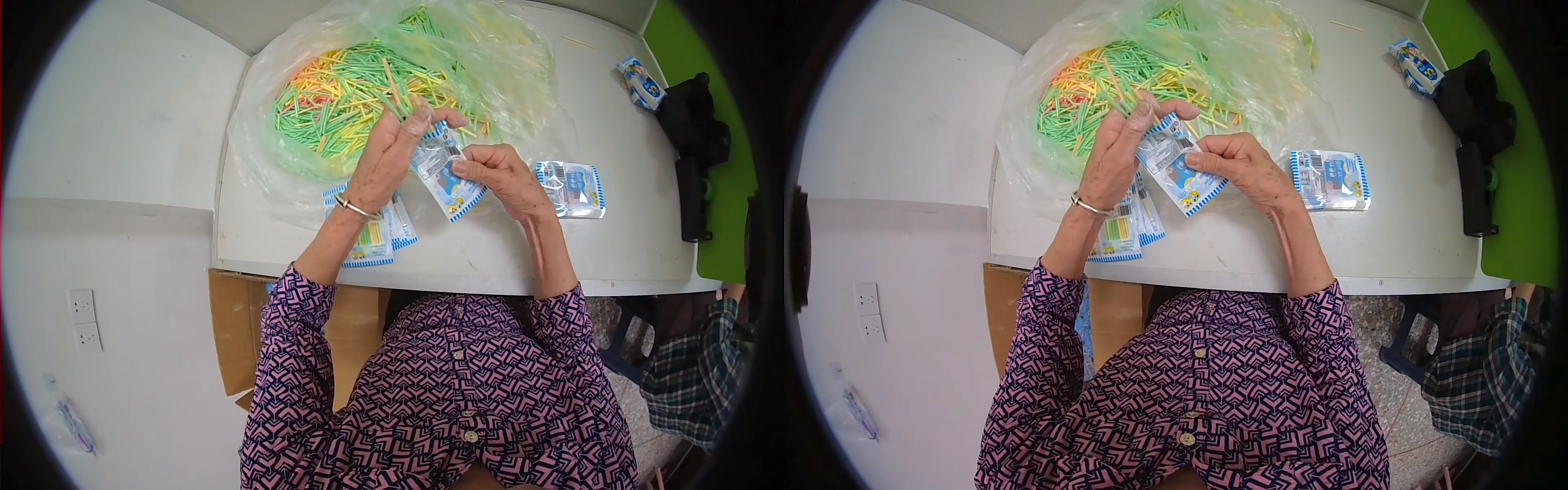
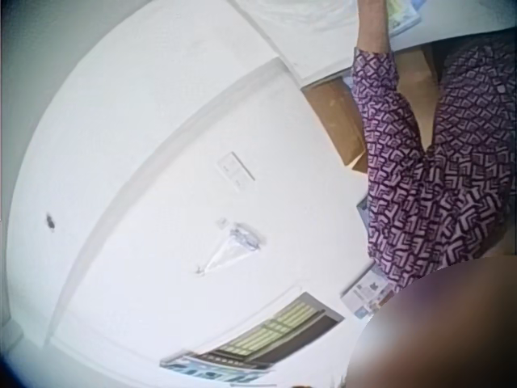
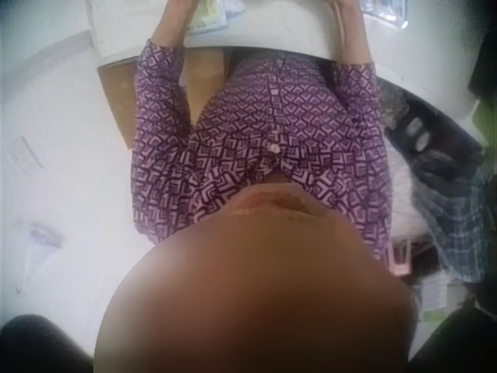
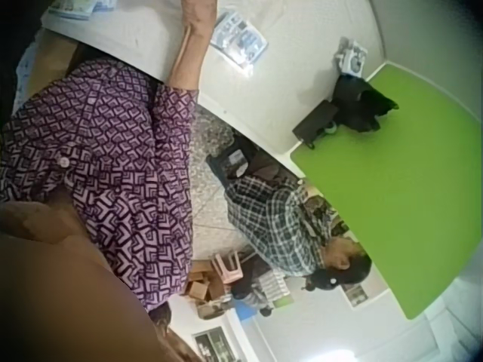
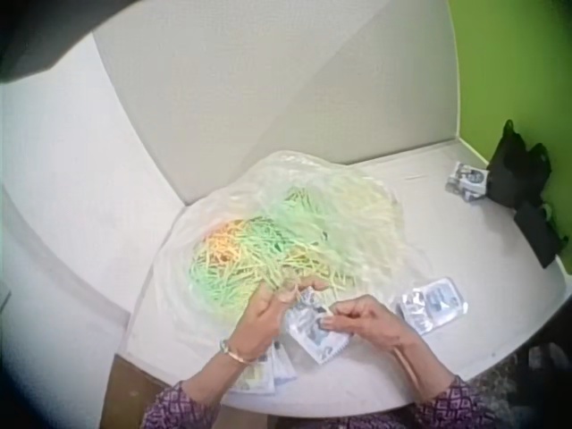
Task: Packing bundles of colorful plastic straws into small plastic bags and placing them into a box.
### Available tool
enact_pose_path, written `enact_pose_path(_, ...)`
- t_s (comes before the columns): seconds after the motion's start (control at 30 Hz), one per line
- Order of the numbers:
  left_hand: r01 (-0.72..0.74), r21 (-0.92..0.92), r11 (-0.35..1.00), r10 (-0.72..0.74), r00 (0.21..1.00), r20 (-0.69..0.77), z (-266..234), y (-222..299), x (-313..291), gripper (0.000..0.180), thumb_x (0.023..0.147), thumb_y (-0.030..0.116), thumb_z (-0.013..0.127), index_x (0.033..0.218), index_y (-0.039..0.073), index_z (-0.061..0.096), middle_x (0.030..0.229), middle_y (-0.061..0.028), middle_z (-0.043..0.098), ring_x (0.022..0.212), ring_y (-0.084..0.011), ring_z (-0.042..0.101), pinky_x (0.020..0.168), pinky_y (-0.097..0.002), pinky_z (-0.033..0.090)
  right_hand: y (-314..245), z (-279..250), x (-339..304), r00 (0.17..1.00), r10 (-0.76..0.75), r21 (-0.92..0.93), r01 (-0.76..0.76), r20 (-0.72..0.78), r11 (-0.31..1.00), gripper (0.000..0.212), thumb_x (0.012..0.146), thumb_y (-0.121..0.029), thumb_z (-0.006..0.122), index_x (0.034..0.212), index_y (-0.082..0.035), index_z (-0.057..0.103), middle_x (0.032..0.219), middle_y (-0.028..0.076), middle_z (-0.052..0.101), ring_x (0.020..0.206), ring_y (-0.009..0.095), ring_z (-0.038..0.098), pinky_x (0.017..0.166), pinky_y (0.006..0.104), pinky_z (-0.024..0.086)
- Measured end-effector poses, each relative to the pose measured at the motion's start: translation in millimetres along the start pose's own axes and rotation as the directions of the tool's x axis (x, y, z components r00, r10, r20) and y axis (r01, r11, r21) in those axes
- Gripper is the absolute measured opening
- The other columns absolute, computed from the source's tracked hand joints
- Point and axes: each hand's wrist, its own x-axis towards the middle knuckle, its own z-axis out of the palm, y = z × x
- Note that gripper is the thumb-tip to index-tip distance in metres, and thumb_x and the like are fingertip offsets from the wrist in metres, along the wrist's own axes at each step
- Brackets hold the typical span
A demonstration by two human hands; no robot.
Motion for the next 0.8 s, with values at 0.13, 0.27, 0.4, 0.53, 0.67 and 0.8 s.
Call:
enact_pose_path(0.13, -0.003, -0.044, 0.999, 0.003, 1.000, 0.014, -3.0, -4.3, -1.9, 0.037, 0.100, 0.034, 0.040, 0.113, 0.002, 0.052, 0.113, -0.0095, 0.062, 0.094, -0.0113, 0.058, 0.081, -0.0250, 0.049, 2.7, 0.8, 0.1, 0.999, -0.018, -0.001, 0.018, -0.036, 1.000, 0.022, 0.085, -0.023, 0.067, 0.086, -0.002, 0.069, 0.074, -0.002, 0.062, 0.070, 0.004, 0.051, 0.067, 0.0209, 0.040)
enact_pose_path(0.27, -0.029, 0.047, 0.998, 0.024, 0.994, 0.104, -13.3, -7.2, 0.4, 0.035, 0.099, 0.032, 0.043, 0.121, 0.005, 0.047, 0.119, -0.0107, 0.059, 0.101, -0.0146, 0.055, 0.089, -0.0286, 0.045, 5.1, 0.1, 2.2, 0.994, -0.027, -0.009, 0.026, -0.101, 1.000, 0.023, 0.086, -0.022, 0.067, 0.093, 0.000, 0.070, 0.078, -0.002, 0.064, 0.073, 0.005, 0.053, 0.069, 0.0212, 0.041)
enact_pose_path(0.4, -0.084, 0.456, 0.886, 0.017, 0.989, 0.150, -29.2, -14.6, 2.8, 0.045, 0.094, 0.033, 0.052, 0.128, 0.005, 0.043, 0.120, -0.0127, 0.059, 0.105, -0.0206, 0.056, 0.091, -0.0344, 0.044, 7.3, -3.5, 7.0, 0.984, -0.091, -0.041, 0.085, -0.152, 0.996, 0.025, 0.087, -0.022, 0.066, 0.097, 0.001, 0.070, 0.082, -0.002, 0.064, 0.077, 0.005, 0.053, 0.071, 0.0208, 0.041)
enact_pose_path(0.53, -0.204, 0.685, 0.699, 0.086, 0.975, 0.203, -29.0, -10.4, 2.4, 0.053, 0.091, 0.032, 0.059, 0.132, 0.005, 0.040, 0.120, -0.0154, 0.058, 0.103, -0.0230, 0.059, 0.089, -0.0367, 0.045, 10.0, -6.2, 10.4, 0.981, -0.131, -0.051, 0.125, -0.146, 0.991, 0.030, 0.088, -0.023, 0.064, 0.104, 0.002, 0.068, 0.082, -0.001, 0.065, 0.074, 0.004, 0.055, 0.068, 0.0189, 0.043)
enact_pose_path(0.67, -0.184, 0.693, 0.697, 0.025, 0.972, 0.233, -29.2, -0.1, 8.7, 0.049, 0.088, 0.024, 0.064, 0.128, 0.002, 0.045, 0.119, -0.0161, 0.058, 0.099, -0.0213, 0.061, 0.087, -0.0333, 0.048, 8.3, -5.4, 10.1, 0.989, -0.103, -0.028, 0.101, -0.106, 0.995, 0.026, 0.088, -0.021, 0.064, 0.102, 0.001, 0.068, 0.087, -0.001, 0.065, 0.083, 0.006, 0.054, 0.077, 0.0223, 0.042)
enact_pose_path(0.8, 0.048, 0.353, 0.934, -0.123, 0.973, 0.193, -28.0, -0.1, 18.7, 0.040, 0.086, 0.011, 0.065, 0.122, 0.000, 0.051, 0.113, -0.0082, 0.060, 0.097, -0.0146, 0.061, 0.085, -0.0270, 0.049, 4.3, 0.9, 9.7, 0.984, -0.134, 0.007, 0.135, -0.121, 0.991, 0.026, 0.087, -0.020, 0.066, 0.103, 0.001, 0.068, 0.091, 0.002, 0.067, 0.088, 0.007, 0.057, 0.083, 0.0237, 0.043)
